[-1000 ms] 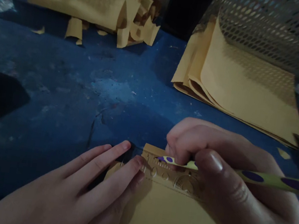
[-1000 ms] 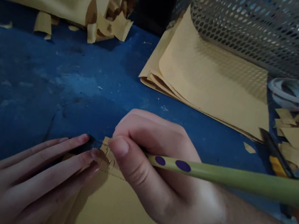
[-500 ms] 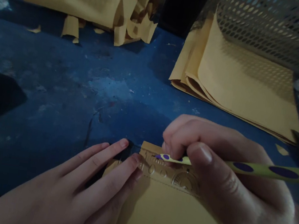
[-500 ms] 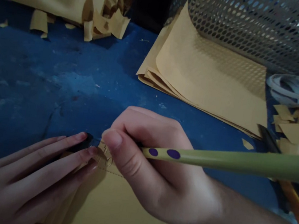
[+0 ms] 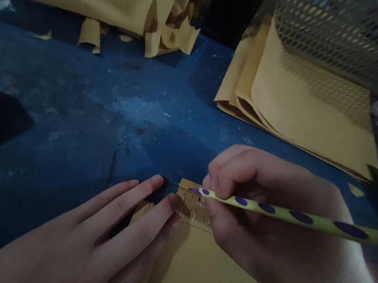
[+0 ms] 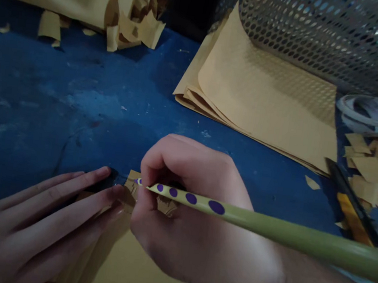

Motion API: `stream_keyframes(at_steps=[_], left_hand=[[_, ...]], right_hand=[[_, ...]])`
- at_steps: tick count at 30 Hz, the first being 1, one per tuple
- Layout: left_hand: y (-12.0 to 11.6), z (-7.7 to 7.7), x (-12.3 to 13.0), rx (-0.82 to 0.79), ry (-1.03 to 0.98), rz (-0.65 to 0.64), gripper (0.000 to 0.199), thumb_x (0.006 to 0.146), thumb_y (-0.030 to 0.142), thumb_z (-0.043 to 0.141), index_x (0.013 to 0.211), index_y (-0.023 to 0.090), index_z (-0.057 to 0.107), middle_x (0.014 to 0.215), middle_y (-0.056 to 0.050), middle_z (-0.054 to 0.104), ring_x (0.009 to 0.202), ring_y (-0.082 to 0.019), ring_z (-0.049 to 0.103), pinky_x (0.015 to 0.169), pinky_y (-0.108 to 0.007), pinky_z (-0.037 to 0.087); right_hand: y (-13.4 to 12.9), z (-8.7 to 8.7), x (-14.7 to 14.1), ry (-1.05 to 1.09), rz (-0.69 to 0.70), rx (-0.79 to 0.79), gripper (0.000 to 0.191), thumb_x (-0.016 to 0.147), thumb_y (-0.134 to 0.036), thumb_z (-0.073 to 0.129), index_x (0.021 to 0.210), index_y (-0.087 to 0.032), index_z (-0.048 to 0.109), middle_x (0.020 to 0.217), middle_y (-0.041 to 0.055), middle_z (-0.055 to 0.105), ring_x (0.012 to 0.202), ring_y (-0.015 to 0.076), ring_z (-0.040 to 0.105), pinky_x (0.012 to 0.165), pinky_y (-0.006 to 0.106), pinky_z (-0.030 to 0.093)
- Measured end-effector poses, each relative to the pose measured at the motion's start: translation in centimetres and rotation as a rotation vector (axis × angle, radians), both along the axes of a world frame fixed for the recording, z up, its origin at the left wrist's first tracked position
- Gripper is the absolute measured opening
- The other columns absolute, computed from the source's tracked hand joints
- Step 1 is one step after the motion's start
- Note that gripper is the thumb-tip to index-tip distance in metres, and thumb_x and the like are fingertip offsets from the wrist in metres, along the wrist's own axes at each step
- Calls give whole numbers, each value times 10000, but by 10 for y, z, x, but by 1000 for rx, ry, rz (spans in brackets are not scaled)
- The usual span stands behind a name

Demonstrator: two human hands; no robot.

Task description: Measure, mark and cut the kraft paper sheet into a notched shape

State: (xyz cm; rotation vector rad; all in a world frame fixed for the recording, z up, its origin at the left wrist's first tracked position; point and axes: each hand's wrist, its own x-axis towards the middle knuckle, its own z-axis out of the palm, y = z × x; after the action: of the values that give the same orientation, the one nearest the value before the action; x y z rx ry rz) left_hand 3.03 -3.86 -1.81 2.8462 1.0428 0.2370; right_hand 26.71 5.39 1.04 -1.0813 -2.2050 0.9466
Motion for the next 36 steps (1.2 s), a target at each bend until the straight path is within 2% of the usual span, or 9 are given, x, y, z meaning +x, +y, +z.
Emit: stream_keyframes(at_steps=[3,7,19,27,36], left_hand=[[0,-1,1,8,3,5,710,893,534,607,1461,137,451,1536,-95,427,1446,-369,331,1245,-455,171],[-1,-2,1,11,-18,5,706,885,540,605,1450,140,468,1529,-92,437,1444,-367,334,1242,-450,169],[-2,-1,1,8,0,17,675,907,587,551,1420,151,511,1519,-82,449,1441,-348,339,1243,-424,143],[-2,0,2,-2,5,25,672,906,599,550,1408,153,521,1525,-83,442,1460,-340,310,1248,-408,123],[-1,2,2,-11,5,23,667,916,623,516,1395,160,538,1533,-79,435,1466,-348,300,1250,-416,118]], right_hand=[[-2,-1,-4,-40,-33,18,252,696,-55,652,715,-230,472,756,-43,619,646,102,611,458,232,445],[0,-3,-7,-11,-9,26,281,639,-31,668,666,-221,463,732,-41,604,573,82,568,428,221,424],[-4,-5,-8,-61,-58,107,278,644,-21,666,668,-205,460,751,-71,593,573,19,543,487,157,445],[-5,-3,-6,-65,-58,72,269,668,-42,656,672,-222,456,752,-51,594,618,75,577,486,220,460],[-4,-3,-8,-46,-42,51,275,680,-38,653,654,-218,447,749,-50,589,601,65,556,491,213,451]])
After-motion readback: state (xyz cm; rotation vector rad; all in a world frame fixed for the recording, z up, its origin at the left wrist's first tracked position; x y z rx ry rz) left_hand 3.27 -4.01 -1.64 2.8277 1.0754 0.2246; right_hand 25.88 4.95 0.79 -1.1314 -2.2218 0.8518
